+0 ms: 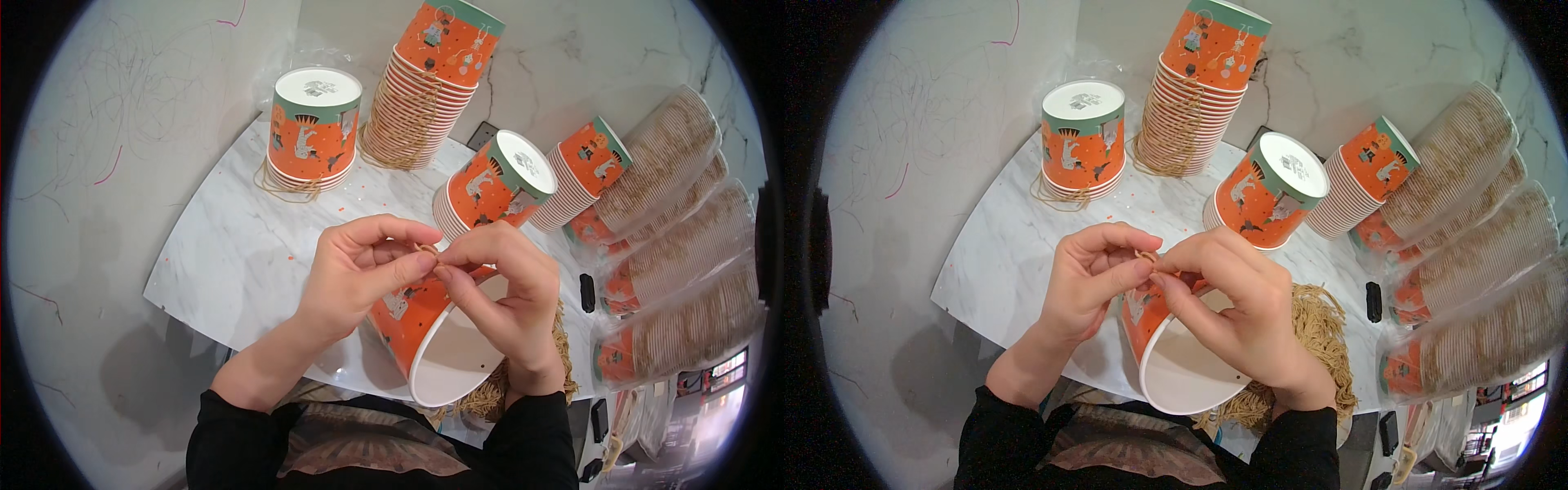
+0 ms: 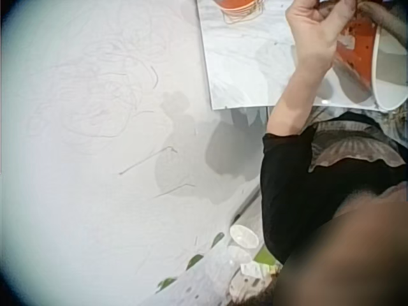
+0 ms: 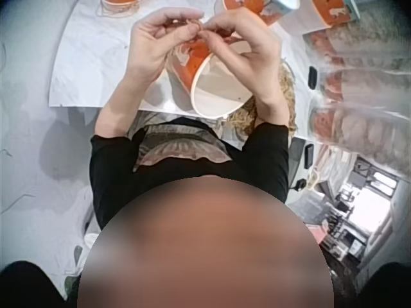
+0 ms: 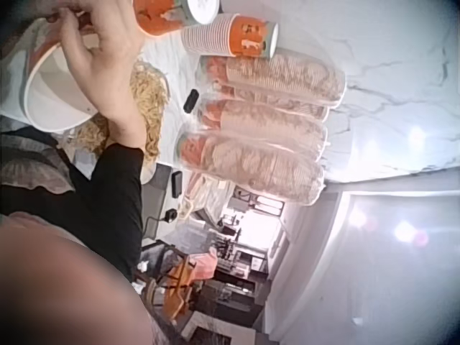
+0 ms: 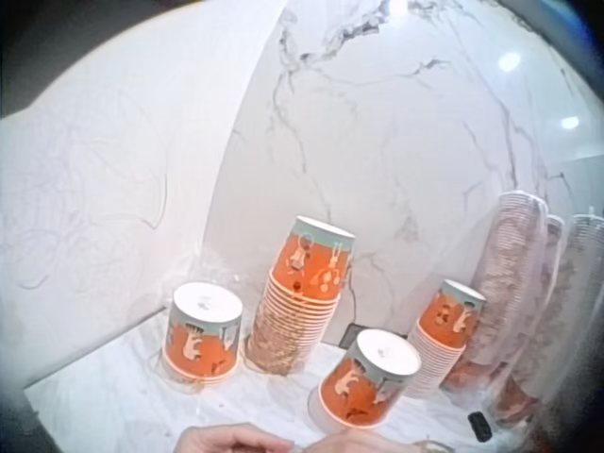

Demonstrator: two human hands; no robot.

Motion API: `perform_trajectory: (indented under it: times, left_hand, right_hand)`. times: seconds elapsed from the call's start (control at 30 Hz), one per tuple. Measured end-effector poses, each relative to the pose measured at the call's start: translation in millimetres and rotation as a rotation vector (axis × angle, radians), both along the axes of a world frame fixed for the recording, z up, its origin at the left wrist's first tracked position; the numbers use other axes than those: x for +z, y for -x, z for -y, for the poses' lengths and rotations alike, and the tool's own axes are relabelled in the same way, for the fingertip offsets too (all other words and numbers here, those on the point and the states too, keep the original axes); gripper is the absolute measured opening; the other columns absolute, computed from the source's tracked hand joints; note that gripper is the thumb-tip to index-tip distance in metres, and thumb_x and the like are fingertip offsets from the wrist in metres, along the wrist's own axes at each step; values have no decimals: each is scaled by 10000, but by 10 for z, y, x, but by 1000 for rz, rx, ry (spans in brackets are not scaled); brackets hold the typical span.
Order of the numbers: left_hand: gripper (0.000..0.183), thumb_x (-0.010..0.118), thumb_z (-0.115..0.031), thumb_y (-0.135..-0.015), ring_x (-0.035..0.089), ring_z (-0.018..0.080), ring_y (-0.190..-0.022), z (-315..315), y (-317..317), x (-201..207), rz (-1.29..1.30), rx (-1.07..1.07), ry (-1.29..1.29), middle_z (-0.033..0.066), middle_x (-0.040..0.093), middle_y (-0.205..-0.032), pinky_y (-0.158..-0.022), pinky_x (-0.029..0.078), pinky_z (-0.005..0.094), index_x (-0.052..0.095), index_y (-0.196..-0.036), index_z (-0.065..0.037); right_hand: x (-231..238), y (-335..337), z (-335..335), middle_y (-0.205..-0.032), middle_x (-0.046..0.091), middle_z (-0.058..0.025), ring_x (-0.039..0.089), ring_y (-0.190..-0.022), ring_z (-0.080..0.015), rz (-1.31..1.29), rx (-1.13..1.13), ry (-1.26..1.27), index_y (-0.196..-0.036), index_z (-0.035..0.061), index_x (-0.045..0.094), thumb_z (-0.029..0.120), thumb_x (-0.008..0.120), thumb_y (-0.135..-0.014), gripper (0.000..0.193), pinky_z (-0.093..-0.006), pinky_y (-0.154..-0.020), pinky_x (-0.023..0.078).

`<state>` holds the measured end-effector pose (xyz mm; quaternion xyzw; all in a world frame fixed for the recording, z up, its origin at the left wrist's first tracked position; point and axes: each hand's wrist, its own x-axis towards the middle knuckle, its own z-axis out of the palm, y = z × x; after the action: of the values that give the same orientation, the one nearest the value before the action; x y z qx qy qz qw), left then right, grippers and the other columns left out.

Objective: Threading string through holes in paper cups to assemble small pails or containers.

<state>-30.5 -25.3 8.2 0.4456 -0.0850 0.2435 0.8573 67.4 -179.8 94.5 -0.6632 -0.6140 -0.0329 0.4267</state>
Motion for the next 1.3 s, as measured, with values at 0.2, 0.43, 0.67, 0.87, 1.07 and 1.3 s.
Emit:
perform_trajectory:
  times: [0.2, 0.43, 0.67, 0.87, 1.07, 1.3]
  left_hand:
    - [201, 648, 68, -904, 685, 113, -887, -4, 3, 2, -3, 90, -125, 77, 691, -996, -781, 572, 247, 675, -1100, 34]
    - [183, 670, 120, -827, 672, 128, -870, 64, 1, -17, 164, 565, -463, 108, 662, -1024, -763, 567, 250, 700, -978, 20]
    - [179, 678, 116, -857, 688, 151, -908, 103, -31, -24, 227, 478, -373, 118, 669, -1033, -795, 575, 259, 681, -1018, 37]
    - [131, 668, 79, -907, 691, 133, -926, 83, -43, -46, 177, 272, -178, 105, 683, -1033, -816, 576, 250, 665, -1035, 51]
    - [124, 660, 76, -916, 690, 126, -920, 97, -51, -62, 186, 266, -160, 100, 680, -1034, -808, 575, 244, 659, -1037, 51]
    - [148, 660, 108, -881, 690, 150, -908, 134, -25, -52, 208, 408, -273, 119, 660, -1031, -793, 578, 264, 653, -1018, 54]
  right_hand:
    - [-10, 16, -11, -921, 654, -79, 687, -787, -148, 8, 33, 39, -962, -13, 678, -61, 718, -828, 148, -261, -666, 567]
    - [-36, -4, -3, -906, 654, -76, 688, -768, -140, -45, 45, 56, -969, -13, 661, -36, 709, -851, 130, -265, -683, 565]
    - [-65, -52, 15, -882, 678, -51, 681, -787, -106, -204, 52, 50, -1019, -6, 632, 28, 677, -929, 106, -242, -678, 543]
    - [-31, -23, -16, -881, 674, -44, 685, -784, -101, -259, 29, 35, -1023, -1, 618, 37, 684, -934, 117, -239, -672, 540]
    - [-62, -52, 3, -885, 664, -45, 703, -796, -114, -176, 49, 52, -1020, -2, 612, 21, 694, -921, 130, -239, -673, 547]
    - [-44, -15, 7, -886, 665, -62, 699, -779, -126, -136, 42, 41, -998, -2, 657, 3, 711, -894, 117, -248, -657, 553]
